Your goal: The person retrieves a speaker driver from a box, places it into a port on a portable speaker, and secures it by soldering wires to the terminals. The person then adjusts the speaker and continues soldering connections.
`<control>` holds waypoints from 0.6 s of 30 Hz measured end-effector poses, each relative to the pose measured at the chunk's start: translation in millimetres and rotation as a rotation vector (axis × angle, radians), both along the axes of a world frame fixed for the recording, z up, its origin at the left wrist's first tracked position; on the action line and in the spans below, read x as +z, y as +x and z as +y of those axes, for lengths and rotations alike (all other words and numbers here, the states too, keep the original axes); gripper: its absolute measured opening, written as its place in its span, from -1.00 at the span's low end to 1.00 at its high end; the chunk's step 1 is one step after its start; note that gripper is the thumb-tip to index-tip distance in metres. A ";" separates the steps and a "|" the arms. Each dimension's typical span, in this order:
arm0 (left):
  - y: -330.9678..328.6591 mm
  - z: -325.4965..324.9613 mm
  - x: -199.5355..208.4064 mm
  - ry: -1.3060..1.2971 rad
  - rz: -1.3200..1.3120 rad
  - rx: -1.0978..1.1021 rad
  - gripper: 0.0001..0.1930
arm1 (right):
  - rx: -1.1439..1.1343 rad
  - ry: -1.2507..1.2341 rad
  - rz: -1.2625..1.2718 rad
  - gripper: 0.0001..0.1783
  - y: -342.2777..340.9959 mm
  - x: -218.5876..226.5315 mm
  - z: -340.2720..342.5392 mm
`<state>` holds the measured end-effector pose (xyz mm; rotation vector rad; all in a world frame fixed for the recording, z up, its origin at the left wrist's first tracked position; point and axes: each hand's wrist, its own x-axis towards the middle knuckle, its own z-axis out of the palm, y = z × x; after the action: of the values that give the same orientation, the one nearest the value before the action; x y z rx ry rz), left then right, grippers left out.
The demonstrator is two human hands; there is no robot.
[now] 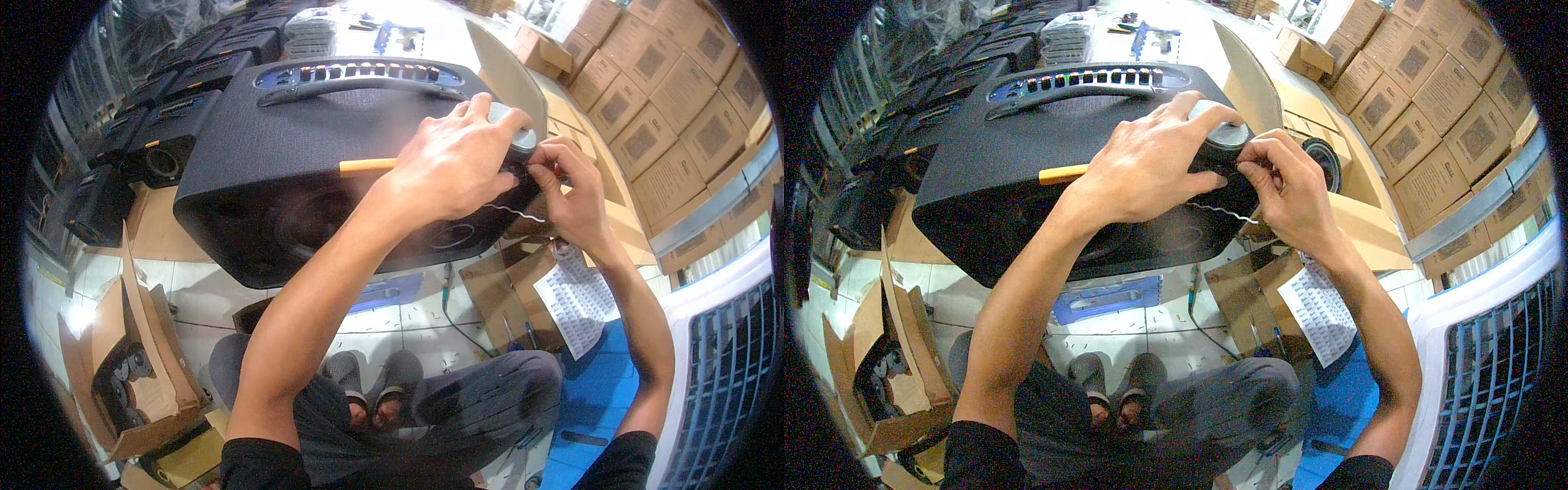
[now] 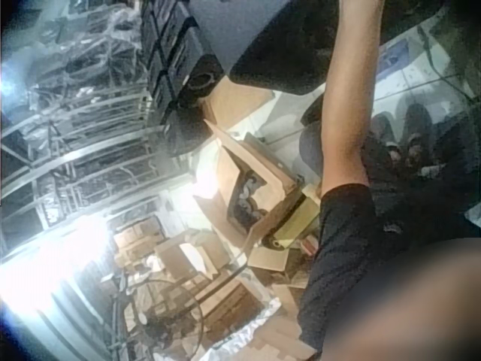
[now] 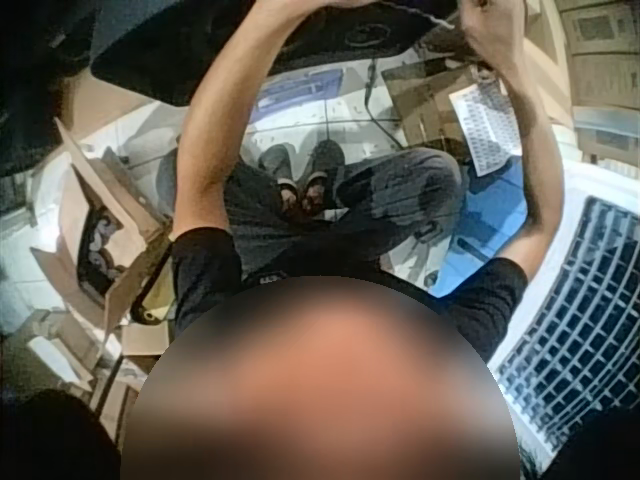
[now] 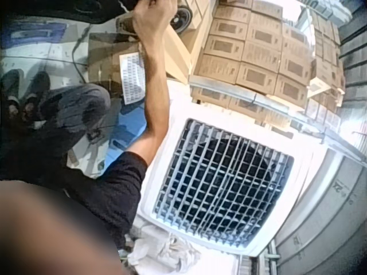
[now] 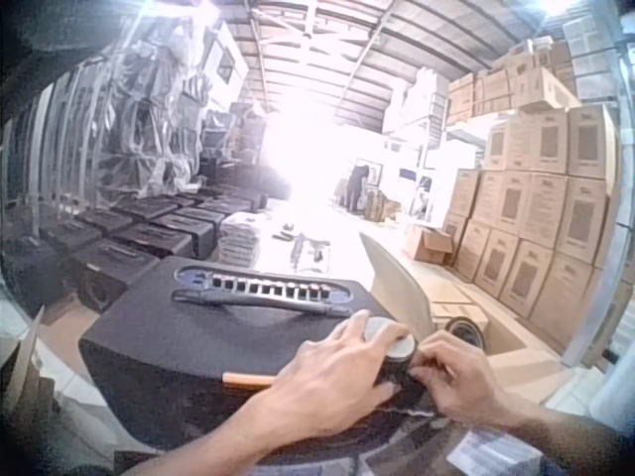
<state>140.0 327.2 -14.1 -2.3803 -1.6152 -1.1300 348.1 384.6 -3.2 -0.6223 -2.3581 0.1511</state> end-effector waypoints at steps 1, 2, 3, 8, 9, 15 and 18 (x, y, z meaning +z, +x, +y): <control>0.3 0.2 -0.1 -0.002 -0.011 -0.009 -0.36 | -0.015 -0.008 -0.014 -0.86 0.3 -0.4 0.3; 0.6 0.3 0.0 -0.010 -0.010 -0.008 -0.36 | -0.002 0.023 -0.022 -0.86 0.4 -0.6 0.8; 0.5 0.1 0.1 -0.018 -0.009 -0.007 -0.36 | 0.007 0.050 -0.025 -0.86 0.1 -1.1 1.6; -0.5 -1.0 0.8 -0.005 -0.038 -0.048 -0.37 | 0.013 0.128 -0.025 -0.88 -1.3 -4.7 3.2; -0.6 -1.2 1.0 0.000 -0.022 -0.039 -0.37 | 0.008 0.136 -0.010 -0.89 -2.1 -6.5 2.5; -0.2 -1.2 1.6 -0.020 -0.025 -0.035 -0.37 | -0.007 -0.003 0.037 -0.91 -0.5 -2.5 -2.5; -0.5 -0.6 0.7 -0.019 -0.032 -0.038 -0.37 | 0.023 -0.108 0.029 -0.87 1.3 7.6 -5.2</control>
<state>139.5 326.6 -13.4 -2.4267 -1.6039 -1.1700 349.5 379.4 4.4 -0.6404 -2.3413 0.2980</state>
